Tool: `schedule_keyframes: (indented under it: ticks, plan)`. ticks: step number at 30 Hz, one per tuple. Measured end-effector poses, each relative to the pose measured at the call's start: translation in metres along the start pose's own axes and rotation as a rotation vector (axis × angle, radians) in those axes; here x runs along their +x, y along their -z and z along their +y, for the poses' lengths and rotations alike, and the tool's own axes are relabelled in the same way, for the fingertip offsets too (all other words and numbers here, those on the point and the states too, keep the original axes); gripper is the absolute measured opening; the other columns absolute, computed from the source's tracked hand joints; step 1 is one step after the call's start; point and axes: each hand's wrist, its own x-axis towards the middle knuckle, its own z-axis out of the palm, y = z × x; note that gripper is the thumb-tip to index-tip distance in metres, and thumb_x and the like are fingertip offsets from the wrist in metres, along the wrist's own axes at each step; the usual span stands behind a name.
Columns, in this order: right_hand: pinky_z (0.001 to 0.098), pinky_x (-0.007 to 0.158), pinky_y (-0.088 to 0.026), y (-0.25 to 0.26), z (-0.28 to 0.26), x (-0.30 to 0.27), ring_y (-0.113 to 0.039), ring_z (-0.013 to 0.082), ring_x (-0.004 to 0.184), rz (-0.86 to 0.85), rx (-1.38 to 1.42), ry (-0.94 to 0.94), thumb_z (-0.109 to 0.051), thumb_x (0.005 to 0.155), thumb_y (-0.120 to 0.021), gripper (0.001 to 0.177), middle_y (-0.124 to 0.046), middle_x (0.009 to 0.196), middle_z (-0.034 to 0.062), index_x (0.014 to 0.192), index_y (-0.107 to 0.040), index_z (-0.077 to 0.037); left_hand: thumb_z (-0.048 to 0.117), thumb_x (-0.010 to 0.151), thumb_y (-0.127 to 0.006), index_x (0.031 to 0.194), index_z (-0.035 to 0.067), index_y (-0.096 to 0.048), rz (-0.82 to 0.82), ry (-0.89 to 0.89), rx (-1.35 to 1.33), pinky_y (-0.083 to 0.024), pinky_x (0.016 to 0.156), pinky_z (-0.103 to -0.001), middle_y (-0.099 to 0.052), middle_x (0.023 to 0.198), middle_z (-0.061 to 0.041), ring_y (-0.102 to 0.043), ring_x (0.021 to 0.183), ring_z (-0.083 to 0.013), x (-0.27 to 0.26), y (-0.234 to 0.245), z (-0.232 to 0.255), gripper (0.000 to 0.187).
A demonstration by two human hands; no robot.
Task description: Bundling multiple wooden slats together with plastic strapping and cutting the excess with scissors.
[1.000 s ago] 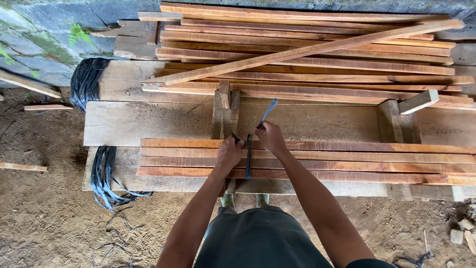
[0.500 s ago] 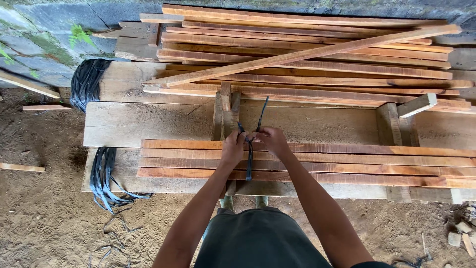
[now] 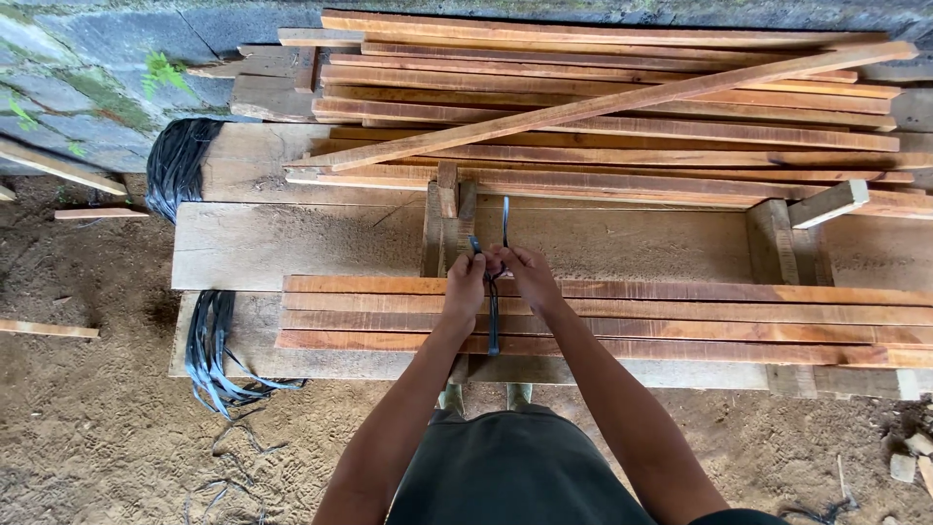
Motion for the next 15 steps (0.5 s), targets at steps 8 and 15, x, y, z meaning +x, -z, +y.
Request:
schedule_keyframes:
  ticks: [8,15]
  plan:
    - [0.0373,0.088,-0.056,0.008,0.018,0.003,-0.068,0.0206,0.085,0.061,0.209,0.001,-0.022,0.111,-0.055,0.031,-0.070,0.087,0.0128,0.100,-0.074,-0.001,0.025,0.117,-0.038,0.115,0.007,-0.063,-0.057,0.028,-0.044,-0.046,0.092,-0.047,-0.068,0.106,-0.014,-0.063,0.103,-0.0253,0.025,0.013,-0.040,0.030]
    - [0.0321,0.078,-0.058,0.030,0.040,0.019,-0.069,0.0233,0.077,0.098,0.584,-0.115,-0.022,0.108,-0.054,0.029,-0.061,0.076,0.0114,0.090,-0.068,-0.003,0.024,0.117,-0.035,0.116,0.010,-0.057,-0.110,0.156,-0.363,-0.048,0.099,-0.047,-0.065,0.105,-0.011,-0.065,0.107,-0.0260,0.030,0.018,-0.047,0.027]
